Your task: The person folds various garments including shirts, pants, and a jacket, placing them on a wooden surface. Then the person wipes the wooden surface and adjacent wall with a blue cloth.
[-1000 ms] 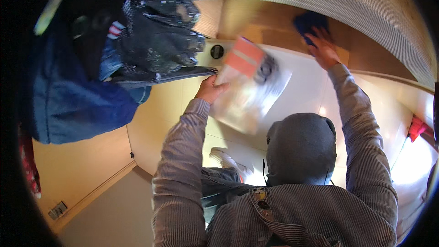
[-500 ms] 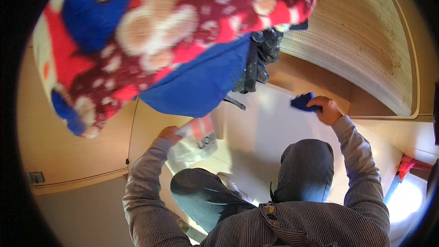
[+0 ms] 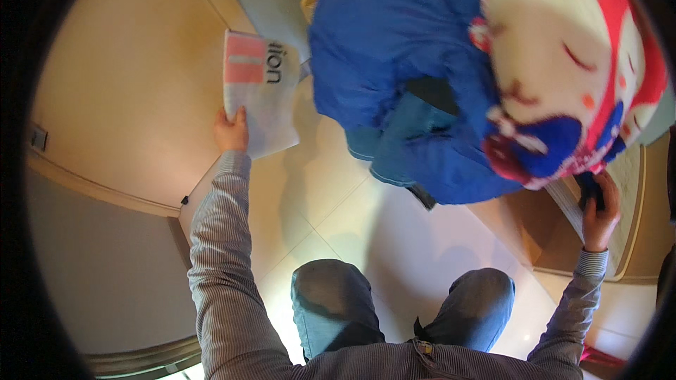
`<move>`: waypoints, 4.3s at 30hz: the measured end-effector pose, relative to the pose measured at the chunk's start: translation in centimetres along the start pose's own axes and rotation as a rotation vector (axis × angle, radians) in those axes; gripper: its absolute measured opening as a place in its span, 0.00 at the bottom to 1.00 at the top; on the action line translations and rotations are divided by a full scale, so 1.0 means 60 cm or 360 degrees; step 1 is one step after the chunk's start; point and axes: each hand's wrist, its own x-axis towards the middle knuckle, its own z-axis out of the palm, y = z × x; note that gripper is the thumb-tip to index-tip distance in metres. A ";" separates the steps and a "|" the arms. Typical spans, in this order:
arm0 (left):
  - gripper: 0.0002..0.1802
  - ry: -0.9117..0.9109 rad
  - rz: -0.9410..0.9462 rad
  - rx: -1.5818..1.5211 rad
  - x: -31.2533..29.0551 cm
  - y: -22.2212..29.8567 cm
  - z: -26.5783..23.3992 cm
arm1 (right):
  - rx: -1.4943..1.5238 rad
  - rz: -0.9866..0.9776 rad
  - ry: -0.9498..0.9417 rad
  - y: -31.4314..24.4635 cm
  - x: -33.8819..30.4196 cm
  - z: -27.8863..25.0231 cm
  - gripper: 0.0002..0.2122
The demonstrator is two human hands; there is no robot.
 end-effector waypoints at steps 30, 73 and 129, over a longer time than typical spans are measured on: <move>0.21 -0.0281 0.0437 -0.0910 0.324 0.295 0.146 | 0.0753 0.1403 -0.0365 0.150 -0.120 0.030 0.21; 0.14 0.0035 0.0428 -0.1330 0.101 0.239 0.085 | -0.0394 0.0212 -0.0052 -0.088 0.057 0.061 0.12; 0.34 -0.1361 0.1956 -0.1214 -0.401 0.772 0.214 | -0.1026 0.0324 0.1033 -0.067 -0.078 -0.299 0.16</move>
